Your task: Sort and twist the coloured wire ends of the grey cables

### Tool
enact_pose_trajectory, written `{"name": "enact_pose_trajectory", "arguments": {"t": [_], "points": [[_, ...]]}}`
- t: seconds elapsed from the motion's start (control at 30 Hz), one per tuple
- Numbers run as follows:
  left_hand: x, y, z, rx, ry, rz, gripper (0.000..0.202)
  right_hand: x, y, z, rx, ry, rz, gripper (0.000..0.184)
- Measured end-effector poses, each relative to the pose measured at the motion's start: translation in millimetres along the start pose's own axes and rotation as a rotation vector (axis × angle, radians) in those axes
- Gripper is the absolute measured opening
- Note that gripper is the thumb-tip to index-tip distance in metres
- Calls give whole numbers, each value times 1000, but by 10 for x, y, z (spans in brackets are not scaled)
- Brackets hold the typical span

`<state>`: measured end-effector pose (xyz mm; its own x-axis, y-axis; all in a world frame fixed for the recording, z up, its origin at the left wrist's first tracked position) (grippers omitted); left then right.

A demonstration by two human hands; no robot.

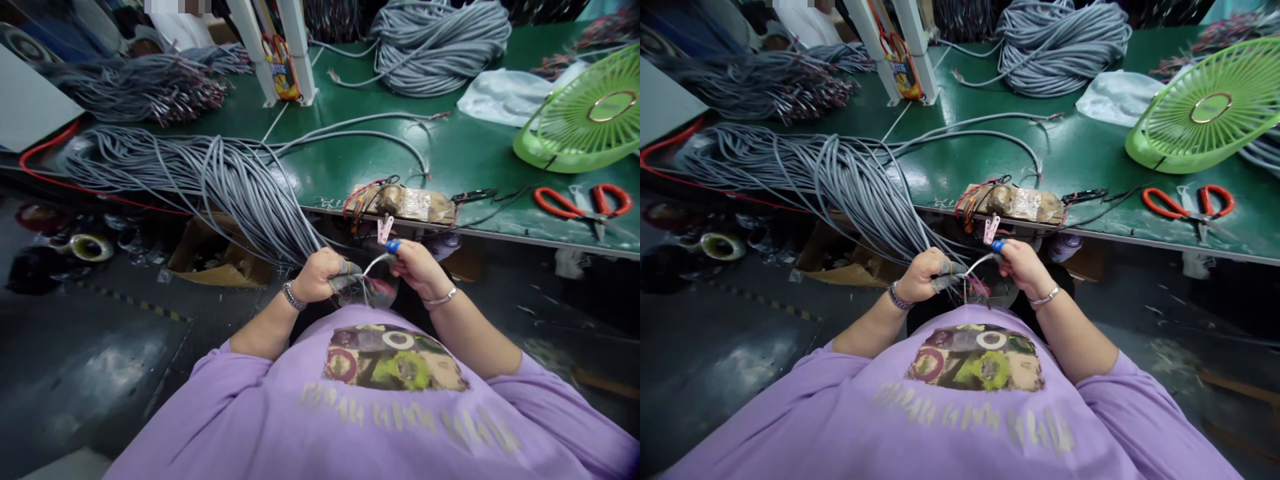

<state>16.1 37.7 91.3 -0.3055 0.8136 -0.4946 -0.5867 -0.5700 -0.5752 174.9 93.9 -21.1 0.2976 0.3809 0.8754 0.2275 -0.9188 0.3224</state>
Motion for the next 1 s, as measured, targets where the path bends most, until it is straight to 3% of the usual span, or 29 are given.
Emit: {"name": "enact_pose_trajectory", "arguments": {"t": [0.13, 0.3, 0.4, 0.57, 0.83, 1.0], "points": [[38, 49, 151, -167, -13, 67, 22, -5, -41, 315, -153, -193, 18, 45], [58, -45, 79, -265, -220, 148, 21, -47, -129, 102, -26, -142, -52, 61], [92, -135, -37, -271, -320, 180, 23, 9, -232, -24, -14, -108, -43, 65], [182, -175, -176, -266, -422, 219, 23, 89, -337, -113, -70, -196, 33, 54], [295, -139, -304, -215, -432, 255, 24, 138, -332, -204, -113, -397, 86, 44], [253, -164, -391, -148, -395, 241, 29, 138, -342, -217, -124, -370, 107, 45]]}}
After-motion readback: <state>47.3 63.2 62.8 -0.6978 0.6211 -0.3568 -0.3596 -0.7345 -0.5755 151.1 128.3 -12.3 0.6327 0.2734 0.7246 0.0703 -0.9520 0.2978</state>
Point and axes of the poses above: each hand's wrist, its own y-axis away from the middle knuckle, its own z-axis out of the back of the hand, x = y × z, the point moved 10 cm from there along -y, towards the middle knuckle, and after that the axes turned 1 degree about z, right-handed, at the moved point
